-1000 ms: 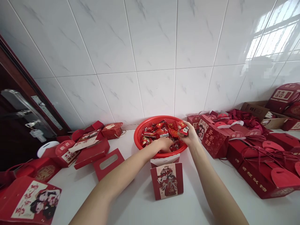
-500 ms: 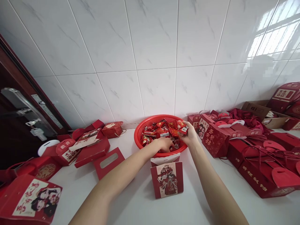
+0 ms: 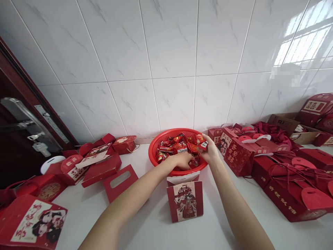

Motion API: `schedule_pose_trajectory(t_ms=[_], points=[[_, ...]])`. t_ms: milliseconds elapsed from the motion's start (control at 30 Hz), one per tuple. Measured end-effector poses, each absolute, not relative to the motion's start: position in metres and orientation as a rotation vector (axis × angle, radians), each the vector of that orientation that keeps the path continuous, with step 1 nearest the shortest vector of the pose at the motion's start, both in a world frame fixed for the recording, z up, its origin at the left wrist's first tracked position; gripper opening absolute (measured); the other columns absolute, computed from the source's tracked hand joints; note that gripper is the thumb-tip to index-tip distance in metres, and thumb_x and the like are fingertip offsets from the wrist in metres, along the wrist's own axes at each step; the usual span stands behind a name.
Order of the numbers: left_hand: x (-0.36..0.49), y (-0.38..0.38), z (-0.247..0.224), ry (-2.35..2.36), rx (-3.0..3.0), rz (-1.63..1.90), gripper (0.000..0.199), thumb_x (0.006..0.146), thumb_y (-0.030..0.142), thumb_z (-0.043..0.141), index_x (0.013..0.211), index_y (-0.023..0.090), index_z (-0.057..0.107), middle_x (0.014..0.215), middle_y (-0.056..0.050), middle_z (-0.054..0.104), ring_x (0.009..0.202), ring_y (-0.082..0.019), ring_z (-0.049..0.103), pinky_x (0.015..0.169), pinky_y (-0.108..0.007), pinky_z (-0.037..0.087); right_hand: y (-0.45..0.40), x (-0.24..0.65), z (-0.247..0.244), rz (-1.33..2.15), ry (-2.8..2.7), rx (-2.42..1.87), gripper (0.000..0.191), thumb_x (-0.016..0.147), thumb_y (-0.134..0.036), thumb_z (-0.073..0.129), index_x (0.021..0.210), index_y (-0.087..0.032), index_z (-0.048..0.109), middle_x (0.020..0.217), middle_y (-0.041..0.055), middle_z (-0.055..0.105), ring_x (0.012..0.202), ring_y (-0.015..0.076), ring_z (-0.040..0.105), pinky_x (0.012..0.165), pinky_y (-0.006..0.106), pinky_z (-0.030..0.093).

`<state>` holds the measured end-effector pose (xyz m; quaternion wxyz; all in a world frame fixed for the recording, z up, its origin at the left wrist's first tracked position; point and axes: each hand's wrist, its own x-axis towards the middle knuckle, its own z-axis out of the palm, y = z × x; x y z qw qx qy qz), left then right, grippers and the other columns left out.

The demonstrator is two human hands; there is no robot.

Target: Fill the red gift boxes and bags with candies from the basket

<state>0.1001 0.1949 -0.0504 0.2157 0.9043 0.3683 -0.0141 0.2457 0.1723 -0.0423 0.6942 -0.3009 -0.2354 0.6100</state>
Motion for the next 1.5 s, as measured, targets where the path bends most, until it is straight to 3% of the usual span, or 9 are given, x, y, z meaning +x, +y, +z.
schedule_pose_trajectory(t_ms=[133,233,300,533,700,900,1067,1300,1500], points=[[0.093,0.200,-0.048,1.028,2.415,0.365,0.015,0.071,0.020,0.069,0.085,0.020,0.068,0.080,-0.004,0.070,0.075,-0.023,0.065,0.074,-0.033,0.050,0.172,0.245,-0.041,1.373,-0.557,-0.674,0.022,0.060,-0.027,0.080,0.072,-0.019,0.064,0.054,-0.0033,0.059,0.046,0.0083,0.050,0.035,0.017,0.036],[0.086,0.208,-0.046,1.037,2.277,0.723,0.030,0.082,0.023,0.064,0.111,0.019,0.064,0.107,-0.008,0.071,0.096,-0.023,0.067,0.088,-0.034,0.051,0.171,0.245,-0.040,1.377,-0.584,-0.673,0.020,0.060,-0.026,0.079,0.075,-0.018,0.068,0.056,-0.0024,0.061,0.049,0.0090,0.054,0.038,0.017,0.040],[0.083,0.213,-0.045,1.016,2.176,0.883,0.034,0.083,0.023,0.065,0.117,0.019,0.062,0.115,-0.010,0.070,0.103,-0.023,0.066,0.091,-0.034,0.051,0.171,0.244,-0.040,1.374,-0.597,-0.675,0.021,0.060,-0.025,0.079,0.077,-0.018,0.069,0.058,-0.0018,0.062,0.051,0.0097,0.056,0.041,0.018,0.043],[0.081,0.217,-0.045,0.829,1.911,1.072,0.033,0.082,0.045,0.068,0.098,0.016,0.067,0.098,-0.007,0.072,0.094,-0.022,0.065,0.086,-0.033,0.052,0.171,0.241,-0.043,1.343,-0.659,-0.704,0.024,0.059,-0.027,0.082,0.077,-0.018,0.071,0.061,-0.0015,0.065,0.058,0.0120,0.060,0.051,0.020,0.049],[0.084,0.212,-0.041,0.902,1.762,1.080,0.027,0.075,0.042,0.071,0.084,0.017,0.067,0.081,-0.002,0.067,0.079,-0.018,0.060,0.074,-0.030,0.047,0.171,0.240,-0.045,1.319,-0.710,-0.726,0.023,0.059,-0.030,0.080,0.076,-0.017,0.074,0.060,-0.0007,0.066,0.056,0.0126,0.059,0.052,0.022,0.048],[0.083,0.211,-0.037,1.016,1.586,1.093,0.028,0.078,0.046,0.066,0.089,0.021,0.065,0.086,-0.002,0.066,0.079,-0.018,0.060,0.071,-0.029,0.046,0.168,0.237,-0.043,1.268,-0.756,-0.774,0.018,0.060,-0.031,0.077,0.073,-0.019,0.075,0.060,-0.0012,0.066,0.058,0.0132,0.058,0.056,0.024,0.049],[0.080,0.214,-0.032,0.998,1.413,1.014,0.043,0.080,0.058,0.052,0.095,0.020,0.066,0.085,-0.006,0.068,0.079,-0.023,0.064,0.072,-0.035,0.050,0.167,0.233,-0.044,1.220,-0.832,-0.830,0.012,0.060,-0.029,0.075,0.066,-0.019,0.072,0.073,-0.0005,0.071,0.058,0.0120,0.059,0.057,0.024,0.049],[0.075,0.215,-0.030,0.931,1.319,0.955,0.046,0.064,0.024,0.055,0.107,0.016,0.070,0.087,-0.008,0.070,0.079,-0.022,0.064,0.068,-0.032,0.050,0.168,0.231,-0.047,1.213,-0.938,-0.905,0.012,0.061,-0.028,0.076,0.066,-0.019,0.070,0.068,-0.0004,0.069,0.055,0.0126,0.058,0.052,0.024,0.046],[0.076,0.214,-0.034,0.878,1.319,1.086,0.036,0.060,0.019,0.072,0.095,0.017,0.071,0.090,-0.004,0.070,0.082,-0.018,0.063,0.077,-0.032,0.050,0.163,0.230,-0.044,1.205,-1.034,-0.935,0.019,0.059,-0.028,0.082,0.069,-0.018,0.070,0.066,-0.0002,0.069,0.056,0.0123,0.058,0.049,0.022,0.043]])
